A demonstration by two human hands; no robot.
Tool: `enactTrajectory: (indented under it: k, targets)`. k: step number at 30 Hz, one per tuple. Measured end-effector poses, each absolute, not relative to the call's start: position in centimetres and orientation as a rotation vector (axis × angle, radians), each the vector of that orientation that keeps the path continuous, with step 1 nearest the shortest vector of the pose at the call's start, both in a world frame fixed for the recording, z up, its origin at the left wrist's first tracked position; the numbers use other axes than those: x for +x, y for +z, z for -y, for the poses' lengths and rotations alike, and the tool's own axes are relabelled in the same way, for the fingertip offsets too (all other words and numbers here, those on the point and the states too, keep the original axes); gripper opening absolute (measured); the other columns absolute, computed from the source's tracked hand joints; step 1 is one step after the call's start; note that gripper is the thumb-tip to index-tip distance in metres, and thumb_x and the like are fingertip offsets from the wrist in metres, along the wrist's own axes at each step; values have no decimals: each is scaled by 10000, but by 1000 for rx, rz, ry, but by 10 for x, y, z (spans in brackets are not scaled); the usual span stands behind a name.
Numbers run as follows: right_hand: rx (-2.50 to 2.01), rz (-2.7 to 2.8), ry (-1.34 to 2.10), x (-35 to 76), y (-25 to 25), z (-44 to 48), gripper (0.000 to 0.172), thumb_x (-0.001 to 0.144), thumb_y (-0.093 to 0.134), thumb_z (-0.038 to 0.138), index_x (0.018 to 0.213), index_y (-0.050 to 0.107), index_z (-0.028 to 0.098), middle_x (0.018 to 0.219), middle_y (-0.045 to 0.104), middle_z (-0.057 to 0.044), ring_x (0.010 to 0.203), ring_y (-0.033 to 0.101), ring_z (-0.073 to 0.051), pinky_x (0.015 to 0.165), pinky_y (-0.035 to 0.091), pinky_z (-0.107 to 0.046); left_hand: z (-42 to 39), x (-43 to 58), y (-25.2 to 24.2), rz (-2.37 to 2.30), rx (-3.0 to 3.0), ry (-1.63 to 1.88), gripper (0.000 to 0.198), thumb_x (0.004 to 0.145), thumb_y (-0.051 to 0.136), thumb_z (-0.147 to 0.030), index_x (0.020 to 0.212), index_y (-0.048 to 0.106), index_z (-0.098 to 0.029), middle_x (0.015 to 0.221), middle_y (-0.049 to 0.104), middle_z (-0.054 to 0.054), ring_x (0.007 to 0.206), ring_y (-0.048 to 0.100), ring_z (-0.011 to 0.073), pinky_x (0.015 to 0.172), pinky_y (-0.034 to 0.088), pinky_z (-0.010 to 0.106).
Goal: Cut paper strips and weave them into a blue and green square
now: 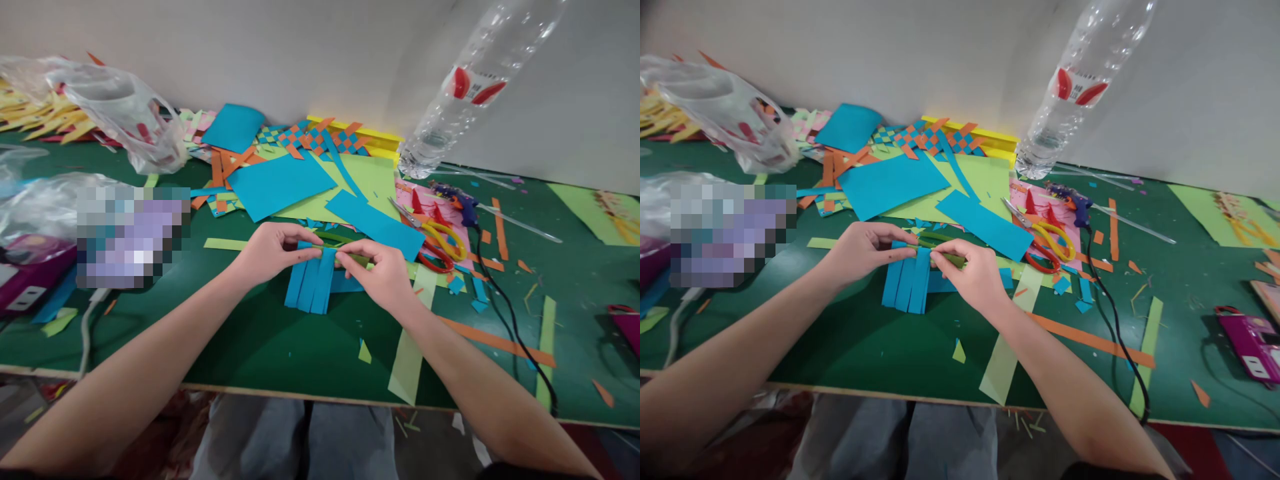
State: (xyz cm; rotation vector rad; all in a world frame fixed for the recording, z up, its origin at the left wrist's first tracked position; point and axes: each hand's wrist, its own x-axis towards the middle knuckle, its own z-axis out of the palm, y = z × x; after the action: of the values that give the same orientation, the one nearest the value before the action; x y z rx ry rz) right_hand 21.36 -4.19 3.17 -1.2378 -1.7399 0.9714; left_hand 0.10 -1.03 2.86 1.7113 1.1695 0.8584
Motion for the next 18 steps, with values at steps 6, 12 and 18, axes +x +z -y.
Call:
enactTrajectory:
  k: [6, 12, 18]
  targets:
    - [-1254, 1735, 952, 214, 32, 41, 133, 846, 630, 309, 848, 697, 195, 756, 729, -14, 570, 642, -112, 538, 522, -250, 12, 1, 32, -1170, 1645, 831, 275, 707, 767, -383, 897, 752, -185, 857, 758, 42, 751, 703, 170, 649, 555, 232]
    - [-1233, 1736, 914, 215, 32, 40, 145, 833, 639, 333, 872, 699, 206, 824, 729, -29, 696, 679, -147, 633, 560, -281, 10, 1, 28, -1149, 1653, 836, 257, 703, 769, -377, 857, 742, -173, 854, 747, 43, 729, 691, 157, 626, 550, 228]
    - [-1222, 1746, 944, 214, 32, 42, 239, 775, 710, 371, 957, 696, 217, 931, 734, -38, 873, 689, -181, 793, 569, -326, 13, 3, 29, -1092, 1687, 807, 221, 721, 754, -347, 864, 737, -179, 847, 740, 32, 709, 673, 124, 602, 527, 189]
